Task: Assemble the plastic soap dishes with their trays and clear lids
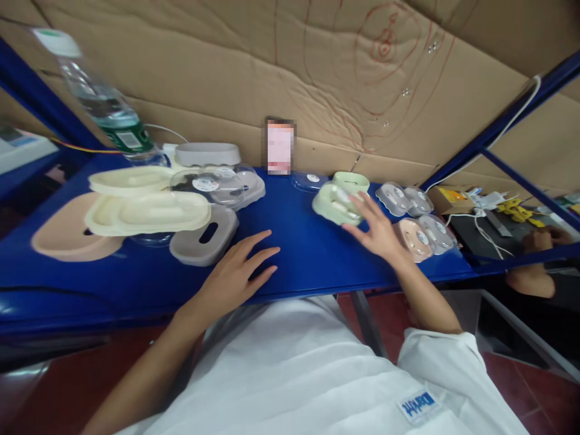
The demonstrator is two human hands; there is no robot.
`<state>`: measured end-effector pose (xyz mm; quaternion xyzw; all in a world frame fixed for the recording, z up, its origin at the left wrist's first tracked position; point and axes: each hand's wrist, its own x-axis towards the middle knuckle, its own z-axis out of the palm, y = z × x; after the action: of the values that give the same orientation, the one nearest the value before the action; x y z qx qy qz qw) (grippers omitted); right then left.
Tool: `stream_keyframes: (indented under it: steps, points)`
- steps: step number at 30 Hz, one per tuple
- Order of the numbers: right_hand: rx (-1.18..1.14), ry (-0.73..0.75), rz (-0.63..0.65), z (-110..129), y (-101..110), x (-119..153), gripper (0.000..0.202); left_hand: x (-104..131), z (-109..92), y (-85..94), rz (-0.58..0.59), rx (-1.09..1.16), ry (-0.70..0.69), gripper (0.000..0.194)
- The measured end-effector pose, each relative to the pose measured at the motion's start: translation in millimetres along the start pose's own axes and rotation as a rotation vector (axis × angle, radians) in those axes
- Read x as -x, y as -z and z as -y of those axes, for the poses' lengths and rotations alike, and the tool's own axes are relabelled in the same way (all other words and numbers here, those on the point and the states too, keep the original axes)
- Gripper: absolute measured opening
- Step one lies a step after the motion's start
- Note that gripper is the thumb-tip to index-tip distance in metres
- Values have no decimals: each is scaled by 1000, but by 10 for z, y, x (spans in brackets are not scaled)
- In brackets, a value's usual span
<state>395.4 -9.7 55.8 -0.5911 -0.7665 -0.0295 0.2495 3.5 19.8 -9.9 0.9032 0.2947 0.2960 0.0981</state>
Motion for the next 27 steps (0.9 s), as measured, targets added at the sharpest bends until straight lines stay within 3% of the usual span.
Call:
stream_keyframes:
  steps: [4, 6, 9, 12, 16, 22, 27]
  points:
    - [294, -274, -283, -627, 607, 400, 71, -2, -4, 5, 23, -1, -1, 37]
    - [445, -451, -356, -958, 790, 718, 75, -6, -4, 3, 31, 9, 4, 37]
    - [517, -596, -428, -1313, 823, 1165, 77, -14, 3, -2, 45, 27, 9, 37]
    - [488, -589, -515, -1483, 683, 1400, 85, -14, 13, -6, 59, 38, 11, 37]
    - [528, -561, -506, -1570, 573, 1371, 88, 4, 32, -18, 81, 55, 15, 37]
    - [580, -601, -362, -1617, 684, 1079, 78, 16, 57, -39, 119, 31, 6, 38]
    - [471, -604, -426, -1609, 665, 886, 73, 0, 38, -29, 106, 48, 19, 39]
